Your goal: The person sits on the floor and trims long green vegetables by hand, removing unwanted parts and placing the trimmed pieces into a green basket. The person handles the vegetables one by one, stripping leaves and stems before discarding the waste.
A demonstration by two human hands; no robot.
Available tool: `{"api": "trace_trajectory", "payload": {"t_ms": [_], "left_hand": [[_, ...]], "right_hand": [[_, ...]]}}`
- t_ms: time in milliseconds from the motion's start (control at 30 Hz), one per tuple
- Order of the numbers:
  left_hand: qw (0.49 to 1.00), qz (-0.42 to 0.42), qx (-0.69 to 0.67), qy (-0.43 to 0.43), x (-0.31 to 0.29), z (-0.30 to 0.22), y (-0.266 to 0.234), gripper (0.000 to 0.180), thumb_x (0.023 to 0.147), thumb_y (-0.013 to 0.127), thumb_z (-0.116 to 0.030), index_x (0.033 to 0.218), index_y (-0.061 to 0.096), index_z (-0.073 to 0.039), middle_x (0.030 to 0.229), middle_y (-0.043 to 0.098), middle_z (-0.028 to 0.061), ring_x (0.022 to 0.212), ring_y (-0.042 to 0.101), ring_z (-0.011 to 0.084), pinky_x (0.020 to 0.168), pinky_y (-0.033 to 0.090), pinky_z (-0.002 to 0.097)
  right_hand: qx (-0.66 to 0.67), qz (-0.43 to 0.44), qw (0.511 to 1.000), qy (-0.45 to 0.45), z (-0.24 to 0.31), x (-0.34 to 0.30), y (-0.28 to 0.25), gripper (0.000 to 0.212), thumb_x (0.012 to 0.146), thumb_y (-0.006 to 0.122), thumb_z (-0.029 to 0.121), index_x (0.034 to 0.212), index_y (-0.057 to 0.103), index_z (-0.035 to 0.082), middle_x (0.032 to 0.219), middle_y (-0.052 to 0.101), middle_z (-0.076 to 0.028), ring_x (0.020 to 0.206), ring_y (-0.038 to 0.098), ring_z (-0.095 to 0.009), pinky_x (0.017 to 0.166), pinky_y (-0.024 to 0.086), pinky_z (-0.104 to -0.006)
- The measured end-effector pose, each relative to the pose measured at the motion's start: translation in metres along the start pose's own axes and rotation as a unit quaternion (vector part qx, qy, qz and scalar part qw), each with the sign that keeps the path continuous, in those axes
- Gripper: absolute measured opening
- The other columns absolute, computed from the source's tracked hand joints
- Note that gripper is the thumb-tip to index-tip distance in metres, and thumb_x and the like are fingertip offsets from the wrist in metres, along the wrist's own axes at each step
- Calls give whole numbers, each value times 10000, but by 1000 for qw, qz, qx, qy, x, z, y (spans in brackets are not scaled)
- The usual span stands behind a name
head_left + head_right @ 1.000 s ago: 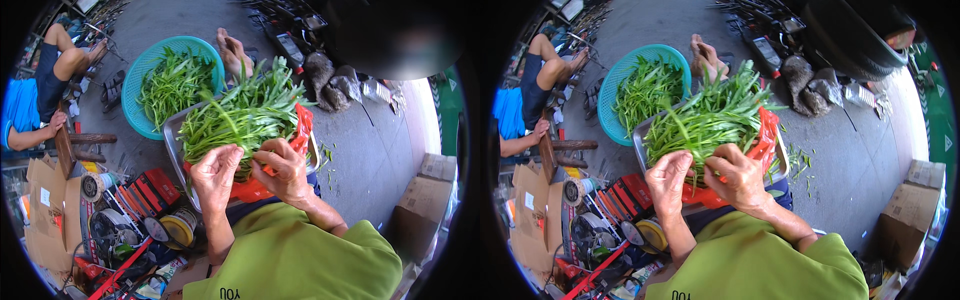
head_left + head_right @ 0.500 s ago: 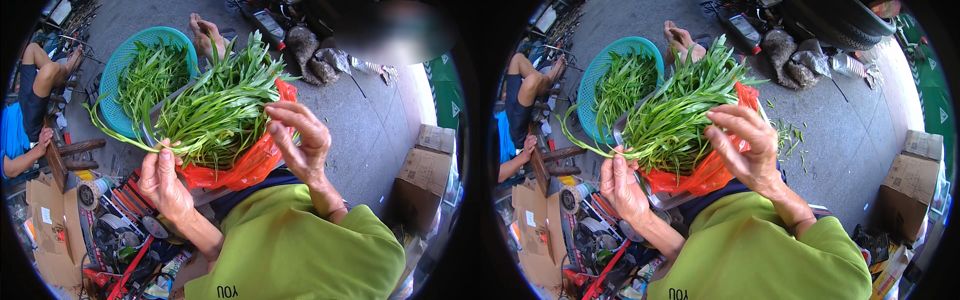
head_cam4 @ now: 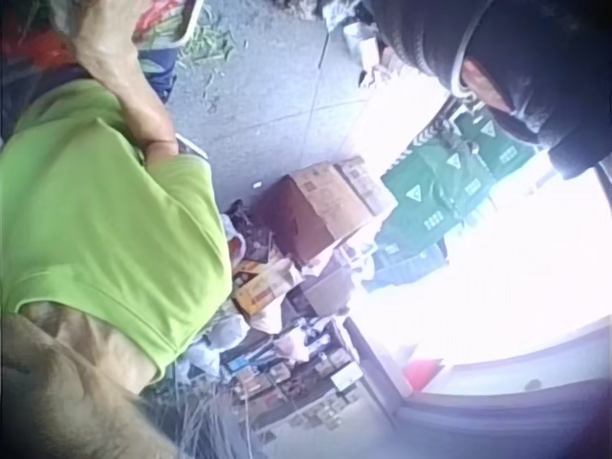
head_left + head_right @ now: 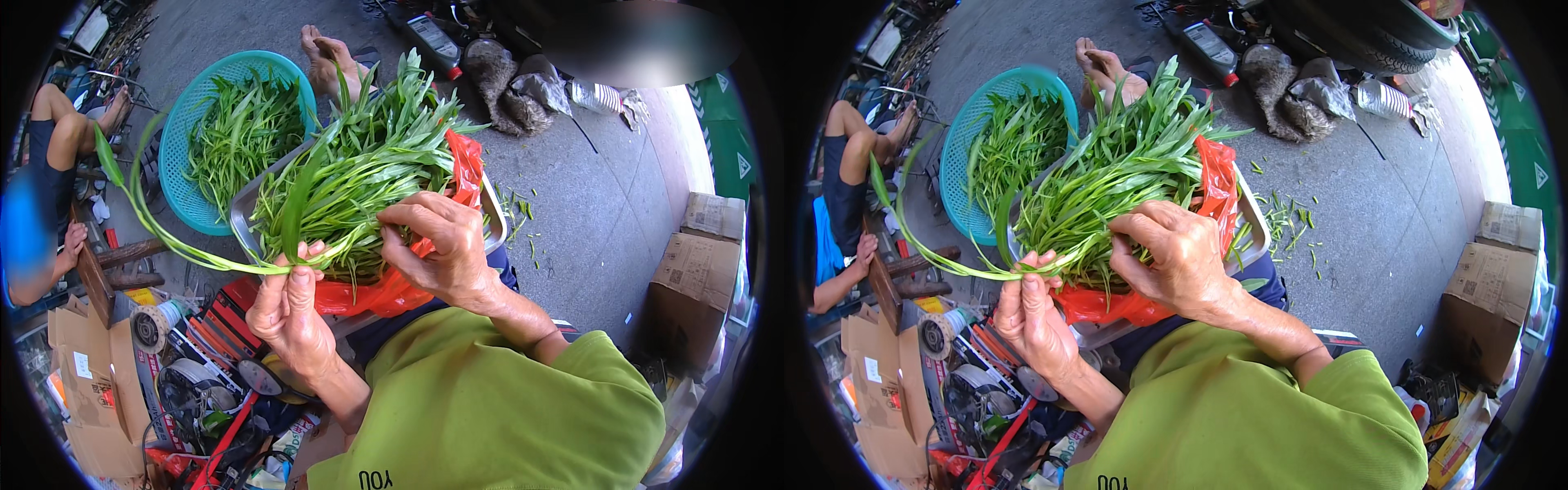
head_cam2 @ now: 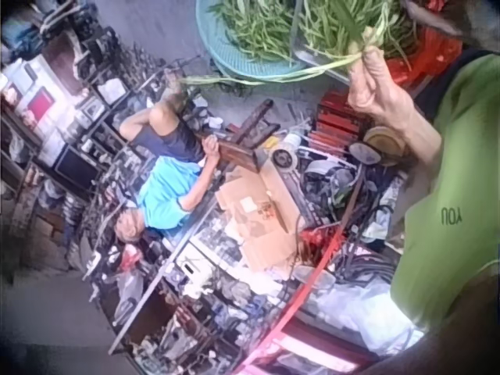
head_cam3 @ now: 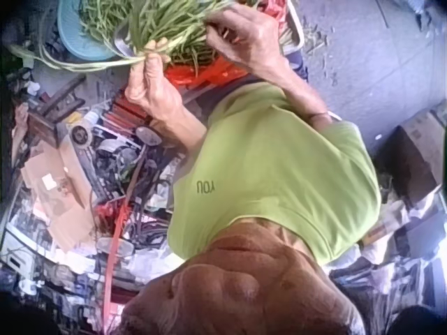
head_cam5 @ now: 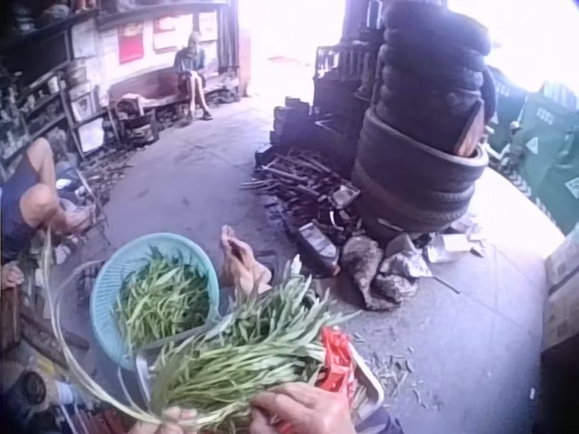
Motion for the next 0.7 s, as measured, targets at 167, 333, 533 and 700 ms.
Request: {"api": "trace_trajectory", "payload": {"t_ms": [167, 333, 533, 700], "left_hand": [[999, 2, -29, -36, -4, 6, 6, 217, 855, 604, -41, 1048, 637, 52, 950, 667, 158, 842, 649, 229, 671, 469, 277], [992, 17, -81, -92, -4, 20, 7, 253, 911, 563, -160, 1077, 610, 25, 967, 662, 147, 860, 635, 221, 718, 451, 295], [950, -101, -266, -128, -6, 28, 9, 243, 898, 565, -136, 1071, 575, 34, 983, 630, 124, 854, 618, 238, 760, 480, 347], [981, -149, -123, -31, 12, 18, -18, 263, 896, 544, -118, 1109, 554, 35, 825, 620, 87, 762, 595, 172, 657, 467, 280]], "right_hand": [[-82, 25, 993, -83, 2, 1, 0, 216, 623, 671, -20, 830, 638, 31, 696, 571, -64, 591, 575, -212, 512, 458, -325], [-103, -1, 989, -105, 1, 1, -4, 175, 581, 657, 21, 742, 592, 43, 613, 510, -55, 549, 549, -222, 471, 455, -340], [-45, -120, 991, 22, -20, 0, -44, 96, 631, 613, -23, 711, 591, 25, 596, 534, -47, 479, 510, -153, 462, 411, -271], [38, -297, 933, 198, -75, -14, -103, 56, 744, 581, 4, 723, 628, -18, 634, 598, -50, 585, 560, -88, 561, 449, -230]]}}
Point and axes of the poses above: each hand's wrist, its own x-axis towards the middle knuckle, its own y-axis out of the palm, z = x × y, the point moved 5 cm from there along x, towards the middle knuckle
